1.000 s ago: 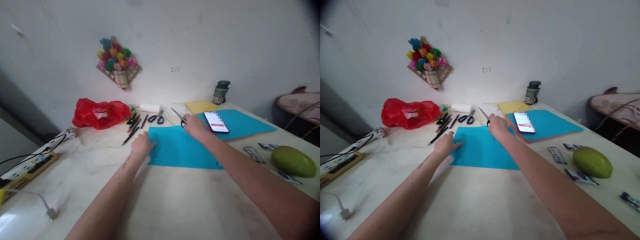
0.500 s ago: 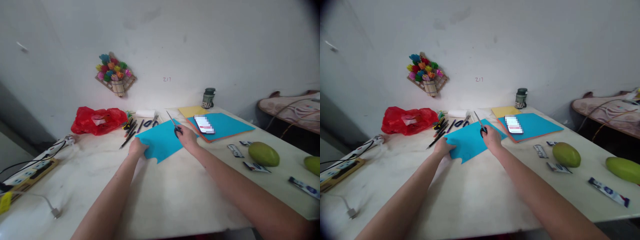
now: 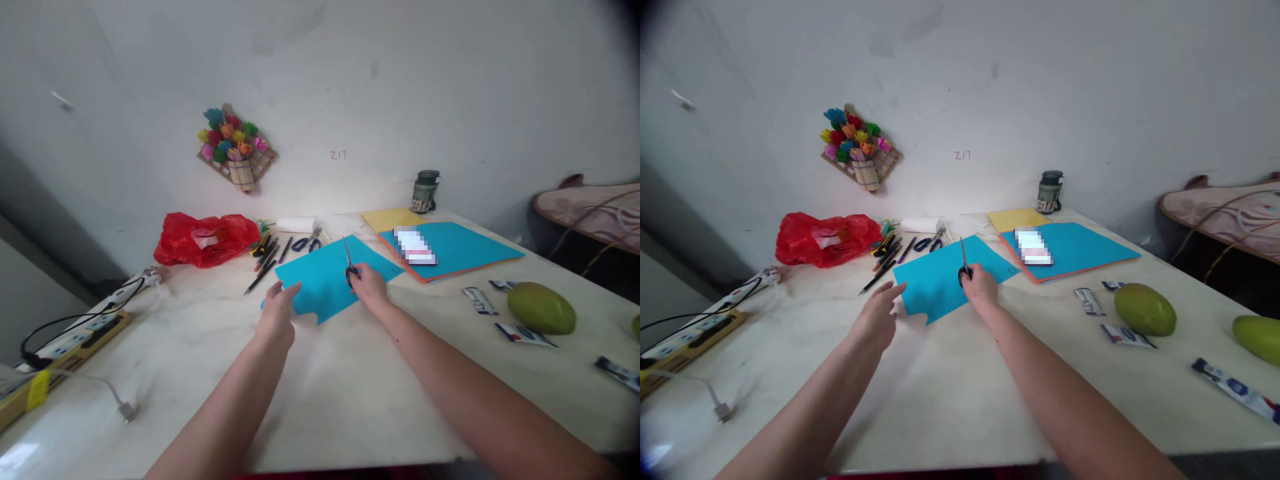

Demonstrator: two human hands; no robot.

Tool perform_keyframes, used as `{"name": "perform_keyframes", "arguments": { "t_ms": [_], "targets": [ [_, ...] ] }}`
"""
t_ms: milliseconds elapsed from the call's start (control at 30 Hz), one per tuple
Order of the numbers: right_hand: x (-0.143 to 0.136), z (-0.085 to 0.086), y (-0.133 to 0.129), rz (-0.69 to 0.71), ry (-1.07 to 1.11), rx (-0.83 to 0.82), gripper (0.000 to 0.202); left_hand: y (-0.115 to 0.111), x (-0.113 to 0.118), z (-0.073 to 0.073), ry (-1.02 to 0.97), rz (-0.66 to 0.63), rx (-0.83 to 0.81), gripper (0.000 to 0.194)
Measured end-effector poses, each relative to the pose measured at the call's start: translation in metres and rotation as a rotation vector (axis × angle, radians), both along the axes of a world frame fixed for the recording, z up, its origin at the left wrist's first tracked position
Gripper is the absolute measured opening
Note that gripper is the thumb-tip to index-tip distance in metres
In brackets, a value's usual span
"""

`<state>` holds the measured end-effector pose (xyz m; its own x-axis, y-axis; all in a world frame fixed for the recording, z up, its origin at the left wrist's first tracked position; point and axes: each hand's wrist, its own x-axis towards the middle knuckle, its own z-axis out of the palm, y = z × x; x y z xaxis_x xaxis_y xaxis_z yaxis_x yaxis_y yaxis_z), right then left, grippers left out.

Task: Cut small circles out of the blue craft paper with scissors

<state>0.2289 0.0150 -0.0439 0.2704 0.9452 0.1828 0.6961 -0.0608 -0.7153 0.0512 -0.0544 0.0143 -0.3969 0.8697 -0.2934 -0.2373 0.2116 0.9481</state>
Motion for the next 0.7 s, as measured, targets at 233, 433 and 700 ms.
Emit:
{"name": "perform_keyframes", "arguments": {
  "t_ms": [233,433,700],
  "targets": [
    [0.002,-0.007,0.006,0.028,0.110,0.028,0.029,-0.021,0.011,-0.014,-0.407,0.032,0.009,0.035],
    [0.003,-0.009,0.007,0.043,0.178,0.023,0.029,-0.003,0.013,-0.018,-0.384,-0.179,-0.043,0.017],
    [0.005,-0.007,0.006,0.046,0.521,0.086,0.029,0.017,0.033,-0.022,-0.078,-0.433,-0.129,0.011]
  ]
}}
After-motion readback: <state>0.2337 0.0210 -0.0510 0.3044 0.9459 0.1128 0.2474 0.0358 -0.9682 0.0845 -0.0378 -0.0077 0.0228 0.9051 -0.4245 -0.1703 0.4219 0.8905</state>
